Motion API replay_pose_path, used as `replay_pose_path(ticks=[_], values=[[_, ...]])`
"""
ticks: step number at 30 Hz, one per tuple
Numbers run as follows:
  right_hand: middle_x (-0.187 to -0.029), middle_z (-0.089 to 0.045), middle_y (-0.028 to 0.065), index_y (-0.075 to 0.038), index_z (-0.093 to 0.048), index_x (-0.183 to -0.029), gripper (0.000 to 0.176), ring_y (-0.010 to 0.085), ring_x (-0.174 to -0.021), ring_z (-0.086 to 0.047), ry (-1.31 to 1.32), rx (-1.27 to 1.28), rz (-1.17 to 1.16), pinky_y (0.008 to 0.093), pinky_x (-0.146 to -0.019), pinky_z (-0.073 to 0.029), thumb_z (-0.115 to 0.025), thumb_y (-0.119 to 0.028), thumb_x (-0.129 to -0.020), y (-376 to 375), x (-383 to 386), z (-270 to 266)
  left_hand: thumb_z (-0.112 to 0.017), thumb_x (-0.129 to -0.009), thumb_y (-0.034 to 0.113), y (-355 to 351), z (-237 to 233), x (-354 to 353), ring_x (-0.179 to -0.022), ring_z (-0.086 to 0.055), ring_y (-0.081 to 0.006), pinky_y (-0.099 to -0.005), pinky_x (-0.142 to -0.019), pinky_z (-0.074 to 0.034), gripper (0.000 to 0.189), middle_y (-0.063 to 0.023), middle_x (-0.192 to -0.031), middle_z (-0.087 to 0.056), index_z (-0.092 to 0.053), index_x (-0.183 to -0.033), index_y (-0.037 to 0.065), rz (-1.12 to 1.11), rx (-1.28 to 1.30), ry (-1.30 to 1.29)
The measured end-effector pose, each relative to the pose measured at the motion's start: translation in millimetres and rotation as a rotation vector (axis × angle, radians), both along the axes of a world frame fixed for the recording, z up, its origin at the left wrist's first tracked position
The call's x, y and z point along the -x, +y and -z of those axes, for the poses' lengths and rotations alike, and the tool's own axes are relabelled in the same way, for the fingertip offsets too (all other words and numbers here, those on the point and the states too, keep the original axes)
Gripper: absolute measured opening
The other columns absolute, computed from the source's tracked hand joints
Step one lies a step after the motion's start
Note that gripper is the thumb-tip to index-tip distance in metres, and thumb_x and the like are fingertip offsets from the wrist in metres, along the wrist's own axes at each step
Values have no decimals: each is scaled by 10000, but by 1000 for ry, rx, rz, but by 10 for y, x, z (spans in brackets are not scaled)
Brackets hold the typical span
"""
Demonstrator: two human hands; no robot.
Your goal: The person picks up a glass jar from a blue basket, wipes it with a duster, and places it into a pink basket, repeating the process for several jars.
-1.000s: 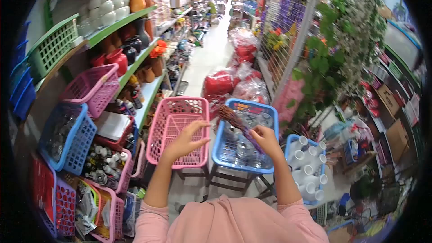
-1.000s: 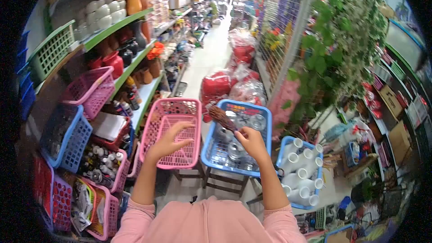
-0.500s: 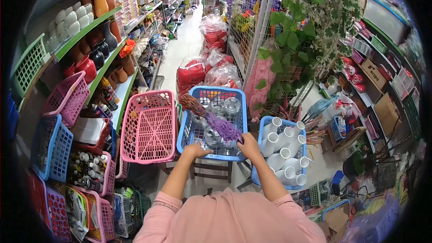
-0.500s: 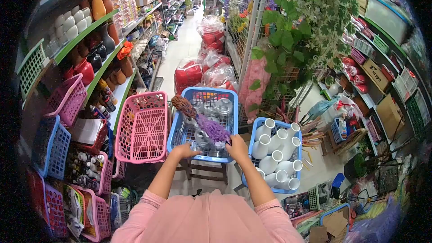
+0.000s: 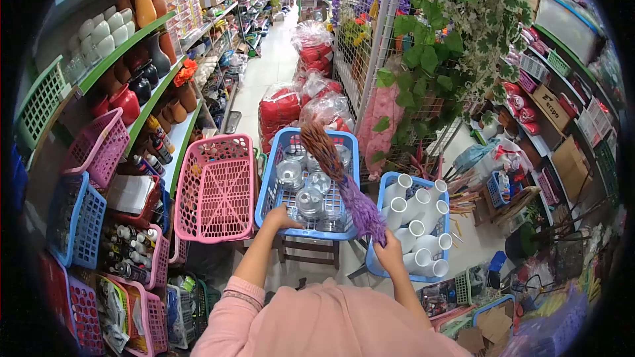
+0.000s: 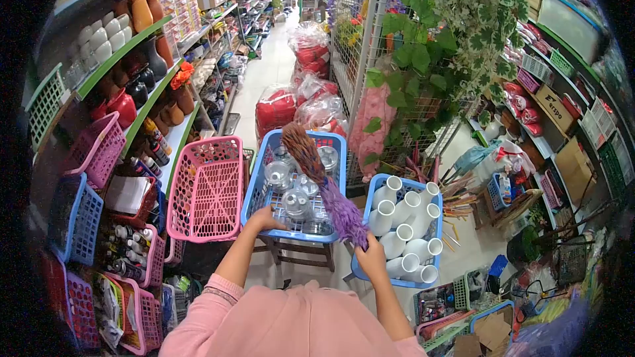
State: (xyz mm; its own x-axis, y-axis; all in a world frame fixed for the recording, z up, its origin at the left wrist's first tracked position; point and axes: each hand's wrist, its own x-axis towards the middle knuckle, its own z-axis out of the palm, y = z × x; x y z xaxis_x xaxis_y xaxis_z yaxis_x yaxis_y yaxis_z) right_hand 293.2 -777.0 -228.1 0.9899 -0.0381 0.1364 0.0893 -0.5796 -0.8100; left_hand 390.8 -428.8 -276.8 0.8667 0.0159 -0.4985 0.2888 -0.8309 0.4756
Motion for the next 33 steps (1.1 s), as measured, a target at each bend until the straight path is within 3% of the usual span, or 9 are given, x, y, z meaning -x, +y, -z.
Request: replay_pose_path(ticks=[9,15,17,19,21,22,26,31,33], values=[[-828,-666,202,-34,-645,-1034,355,361,-752,-646,138,2,-73,393,-672,-487,-665,-331,-839,-16,174,-102,-885,-476,285,78,-647,356,-1174,-457,-368,-436,-1008,-382,1004,-205,-1226,-489,-371,-1286,-9,-99,202,-801],[-753,-659,195,-29,-664,-992,348,349,-661,-626,173,82,-199,387,-626,-474,-678,-336,-827,-106,239,-256,-886,-577,270,151,-758,448,-1273,-411,-269,-369,-1070,-327,1042,-160,-1340,-426,-291,-1385,-11,-266,544,-741],[-747,-658,192,-32,-670,-980,342,344,-655,-625,185,59,-237,383,-621,-474,-677,-339,-827,-244,194,-197,-838,-649,172,165,-683,477,-1296,-393,-259,-359,-1078,-327,952,-145,-1381,-400,-278,-1403,15,-335,1150,-684],[-741,-657,188,-36,-676,-967,336,338,-649,-624,198,37,-274,379,-615,-474,-676,-341,-828,-344,142,-163,-774,-730,167,157,-646,473,-1321,-370,-251,-378,-1088,-319,881,-115,-1419,-374,-249,-1426,39,-266,1351,-679],[-691,-641,175,-62,-688,-964,328,337,-613,-612,114,36,-242,381,-588,-467,-678,-358,-821,-373,105,-181,-733,-783,259,114,-630,486,-1328,-365,-247,-418,-1089,-319,864,-91,-1435,-366,-216,-1445,56,-261,1779,-548],[-691,-641,175,-62,-688,-964,328,337,-613,-612,114,38,-243,381,-588,-467,-678,-358,-821,-350,111,-205,-659,-800,515,78,-643,480,-1314,-378,-297,-487,-1048,-367,874,-112,-1442,-346,-243,-1447,99,-256,1633,-579],[-631,-610,169,-92,-693,-932,314,345,-571,-593,26,227,-240,405,-552,-449,-677,-381,-810,-314,162,-224,-562,-835,605,140,-626,415,-1314,-383,-285,-468,-1052,-366,829,-108,-1441,-352,-271,-1444,123,-334,1663,-442],[-639,-613,172,-101,-685,-894,306,357,-584,-600,47,249,-237,430,-551,-455,-675,-393,-802,-433,106,-209,-553,-842,610,193,-747,444,-1305,-389,-280,-461,-1055,-364,815,-106,-1439,-353,-278,-1443,133,-313,1582,-541],[-647,-615,169,-105,-682,-887,304,355,-610,-614,-50,373,-124,433,-563,-467,-685,-393,-789,-413,70,-241,-470,-946,475,170,-734,464,-1290,-423,-247,-440,-1053,-367,653,-122,-1436,-382,-286,-1441,92,-218,1623,-410]])
